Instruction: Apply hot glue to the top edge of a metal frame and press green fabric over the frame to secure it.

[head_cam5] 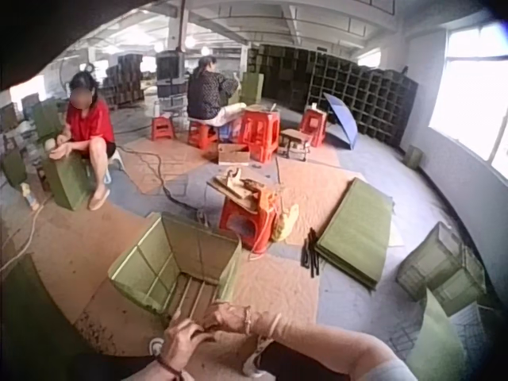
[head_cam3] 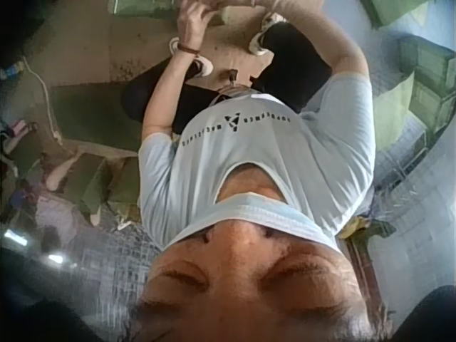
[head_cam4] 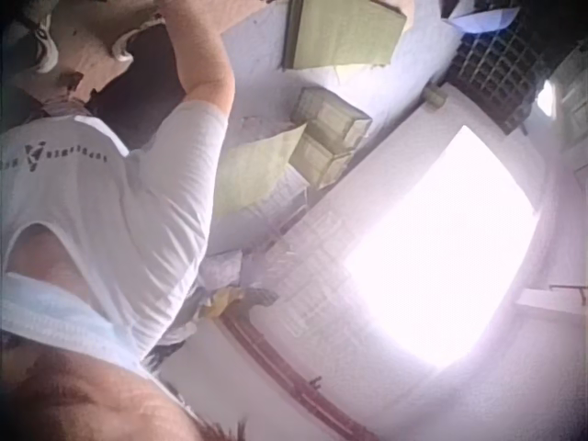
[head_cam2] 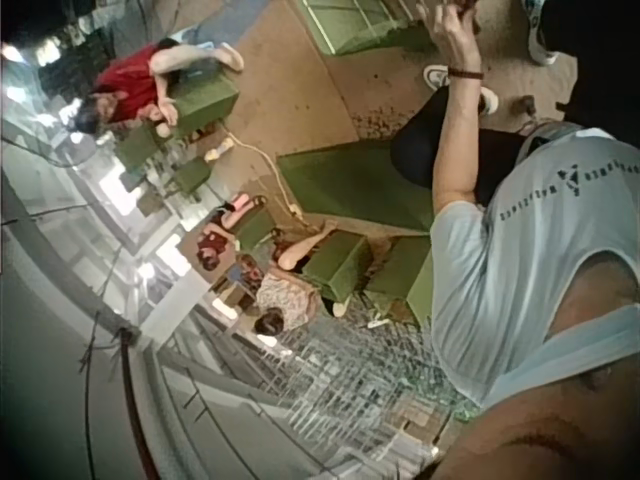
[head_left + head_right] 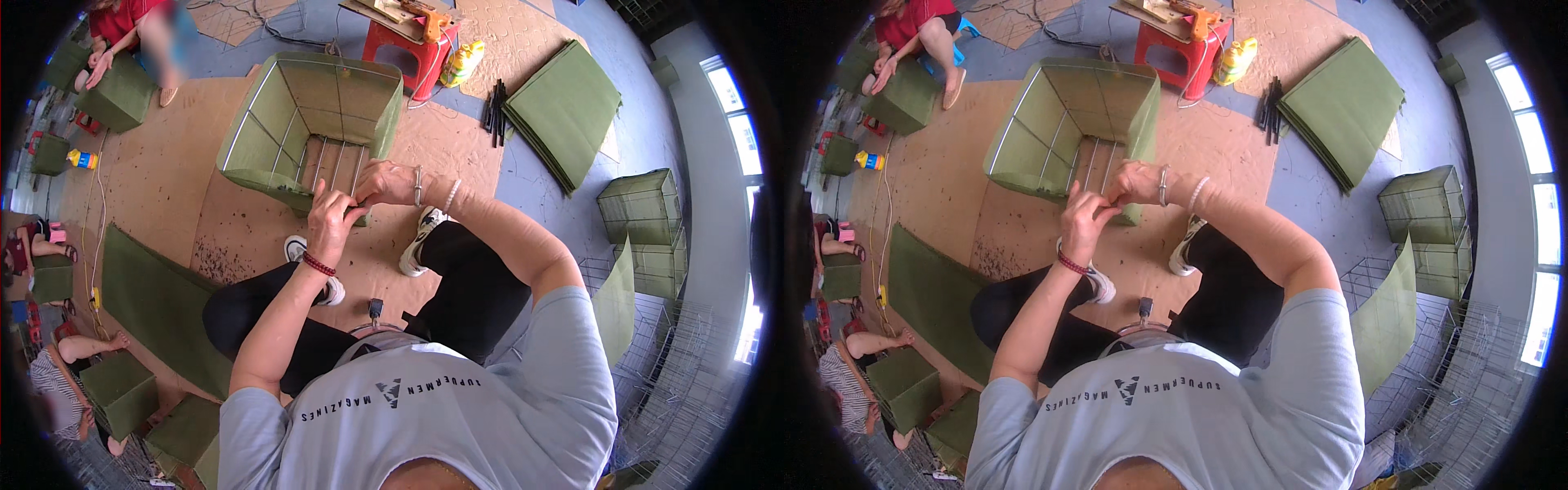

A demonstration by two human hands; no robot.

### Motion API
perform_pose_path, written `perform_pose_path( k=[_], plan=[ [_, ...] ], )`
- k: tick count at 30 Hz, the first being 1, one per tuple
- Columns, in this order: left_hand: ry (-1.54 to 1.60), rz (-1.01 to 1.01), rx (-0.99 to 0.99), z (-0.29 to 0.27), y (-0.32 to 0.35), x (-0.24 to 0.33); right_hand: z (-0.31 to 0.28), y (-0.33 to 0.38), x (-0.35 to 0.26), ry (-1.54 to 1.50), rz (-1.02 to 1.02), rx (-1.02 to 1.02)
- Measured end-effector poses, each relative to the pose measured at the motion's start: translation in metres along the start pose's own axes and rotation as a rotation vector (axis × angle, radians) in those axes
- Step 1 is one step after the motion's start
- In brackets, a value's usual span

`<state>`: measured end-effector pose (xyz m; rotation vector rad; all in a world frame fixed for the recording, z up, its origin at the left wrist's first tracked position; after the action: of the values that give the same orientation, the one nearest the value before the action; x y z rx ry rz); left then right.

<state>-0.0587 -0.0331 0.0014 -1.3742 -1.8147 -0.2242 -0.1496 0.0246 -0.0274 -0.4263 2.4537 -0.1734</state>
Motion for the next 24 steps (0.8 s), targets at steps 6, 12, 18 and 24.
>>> perform_pose_path(
  k=[6, 12, 18, 24],
  plan=[
    [0.011, 0.060, -0.105, 0.005, -0.004, 0.000, 0.010, 0.003, 0.006, 0.136, -0.043, -0.028],
    [0.004, 0.043, -0.100, 0.001, -0.003, 0.004, 0.003, -0.002, -0.006, 0.135, -0.127, 0.018],
    [-0.074, 0.075, 0.006, 0.006, 0.002, 0.009, 0.004, -0.003, -0.005, 0.213, -0.143, -0.008],
    [-0.101, 0.115, 0.009, 0.010, 0.002, 0.011, 0.004, -0.006, -0.002, 0.247, -0.083, -0.042]
  ],
)
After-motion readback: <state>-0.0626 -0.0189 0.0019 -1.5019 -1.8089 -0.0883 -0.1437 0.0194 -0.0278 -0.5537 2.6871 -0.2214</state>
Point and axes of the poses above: each hand's wrist, its own y-axis away from the middle knuckle, its own z-axis out of the palm, x = y × z, the point moved 8 cm from there along -y, towards the middle knuckle, and after that the axes turned 11 degrees about -z, right-handed, at the moved point
